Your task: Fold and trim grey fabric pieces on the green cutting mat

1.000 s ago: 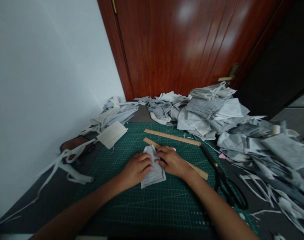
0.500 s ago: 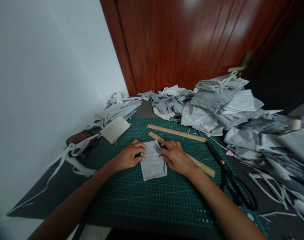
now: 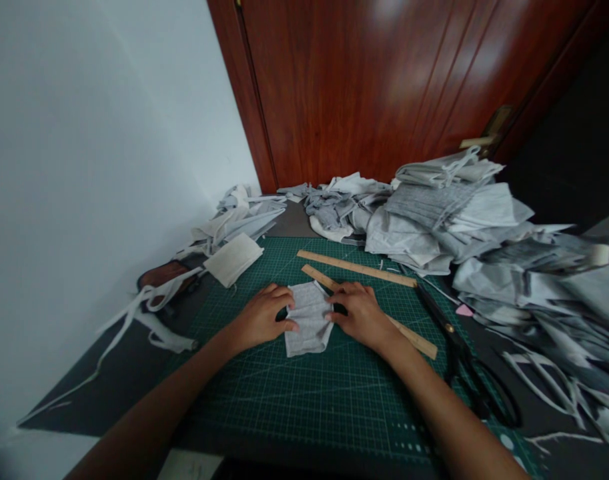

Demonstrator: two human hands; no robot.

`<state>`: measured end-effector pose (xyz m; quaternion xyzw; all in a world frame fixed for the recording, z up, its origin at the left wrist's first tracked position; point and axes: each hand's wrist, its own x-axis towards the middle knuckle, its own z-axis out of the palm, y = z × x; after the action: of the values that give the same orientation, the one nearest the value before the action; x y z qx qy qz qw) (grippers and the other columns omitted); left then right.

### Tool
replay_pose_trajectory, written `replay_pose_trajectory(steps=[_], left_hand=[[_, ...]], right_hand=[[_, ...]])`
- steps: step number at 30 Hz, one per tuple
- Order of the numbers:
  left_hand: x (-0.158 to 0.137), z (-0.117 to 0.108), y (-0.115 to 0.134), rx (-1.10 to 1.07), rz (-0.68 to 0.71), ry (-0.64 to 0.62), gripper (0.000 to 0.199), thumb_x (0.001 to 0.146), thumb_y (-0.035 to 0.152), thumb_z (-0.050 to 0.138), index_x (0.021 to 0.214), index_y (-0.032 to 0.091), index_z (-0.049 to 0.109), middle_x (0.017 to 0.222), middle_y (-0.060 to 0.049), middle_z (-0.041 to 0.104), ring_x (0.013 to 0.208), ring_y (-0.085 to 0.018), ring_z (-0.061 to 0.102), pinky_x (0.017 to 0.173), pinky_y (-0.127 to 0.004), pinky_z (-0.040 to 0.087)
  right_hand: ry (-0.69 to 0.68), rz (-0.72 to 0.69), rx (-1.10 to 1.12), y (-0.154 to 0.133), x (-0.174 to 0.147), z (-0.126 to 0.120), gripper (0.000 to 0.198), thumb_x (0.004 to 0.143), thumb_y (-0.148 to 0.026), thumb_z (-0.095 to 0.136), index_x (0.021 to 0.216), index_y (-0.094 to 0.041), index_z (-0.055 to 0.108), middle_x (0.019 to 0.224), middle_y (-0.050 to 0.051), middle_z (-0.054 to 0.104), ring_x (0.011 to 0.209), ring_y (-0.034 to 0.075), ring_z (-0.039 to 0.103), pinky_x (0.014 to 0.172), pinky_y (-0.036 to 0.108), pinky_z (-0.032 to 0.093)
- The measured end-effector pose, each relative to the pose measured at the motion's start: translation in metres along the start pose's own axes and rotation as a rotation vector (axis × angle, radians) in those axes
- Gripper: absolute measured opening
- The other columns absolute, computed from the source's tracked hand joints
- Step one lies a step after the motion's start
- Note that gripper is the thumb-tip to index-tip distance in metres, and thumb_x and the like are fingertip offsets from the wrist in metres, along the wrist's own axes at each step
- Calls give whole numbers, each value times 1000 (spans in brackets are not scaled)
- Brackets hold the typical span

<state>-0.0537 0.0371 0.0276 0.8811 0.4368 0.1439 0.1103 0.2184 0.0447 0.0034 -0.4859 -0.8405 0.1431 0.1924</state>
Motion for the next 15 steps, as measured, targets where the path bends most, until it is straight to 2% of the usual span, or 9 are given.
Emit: replay_pose_trajectory(steps=[4, 8, 11, 14, 15], left_hand=[[1, 0, -8, -33, 18, -1, 27, 78, 29, 86, 95, 21, 66, 105, -2, 68, 102, -23, 54, 88, -34, 41], [1, 1, -11, -61, 12, 0, 23, 80, 24, 83, 96, 21, 67, 107, -2, 68, 103, -23, 56, 91, -34, 41], [2, 2, -13, -98, 6, 10, 18, 81, 21, 81, 94, 20, 69, 105, -2, 69, 102, -22, 58, 93, -34, 40], [3, 2, -14, -167, -20, 25, 9, 81, 19, 77, 83, 19, 68, 98, -1, 70, 98, -20, 61, 96, -35, 39], [3, 2, -14, -189, -31, 28, 8, 81, 19, 76, 80, 19, 68, 96, -1, 70, 97, -20, 62, 96, -36, 39]], right_hand=[[-23, 104, 63, 0, -1, 1, 25, 86, -18, 74, 108, -29, 79, 130, 10, 66, 125, 33, 57, 104, 54, 39], [9, 145, 81, -4, -3, 3, 15, 88, -30, 75, 102, -28, 78, 124, 9, 68, 121, 32, 59, 100, 53, 40], [24, 76, 64, -5, -3, 6, 16, 84, -32, 80, 99, -27, 77, 122, 9, 69, 120, 33, 59, 98, 51, 39], [23, -18, 88, -5, -2, 9, 2, 87, -24, 76, 89, -26, 76, 114, 6, 72, 113, 30, 62, 99, 50, 38], [37, -22, 110, -4, -1, 10, 4, 88, -23, 75, 86, -25, 75, 110, 6, 73, 110, 29, 63, 98, 49, 38]])
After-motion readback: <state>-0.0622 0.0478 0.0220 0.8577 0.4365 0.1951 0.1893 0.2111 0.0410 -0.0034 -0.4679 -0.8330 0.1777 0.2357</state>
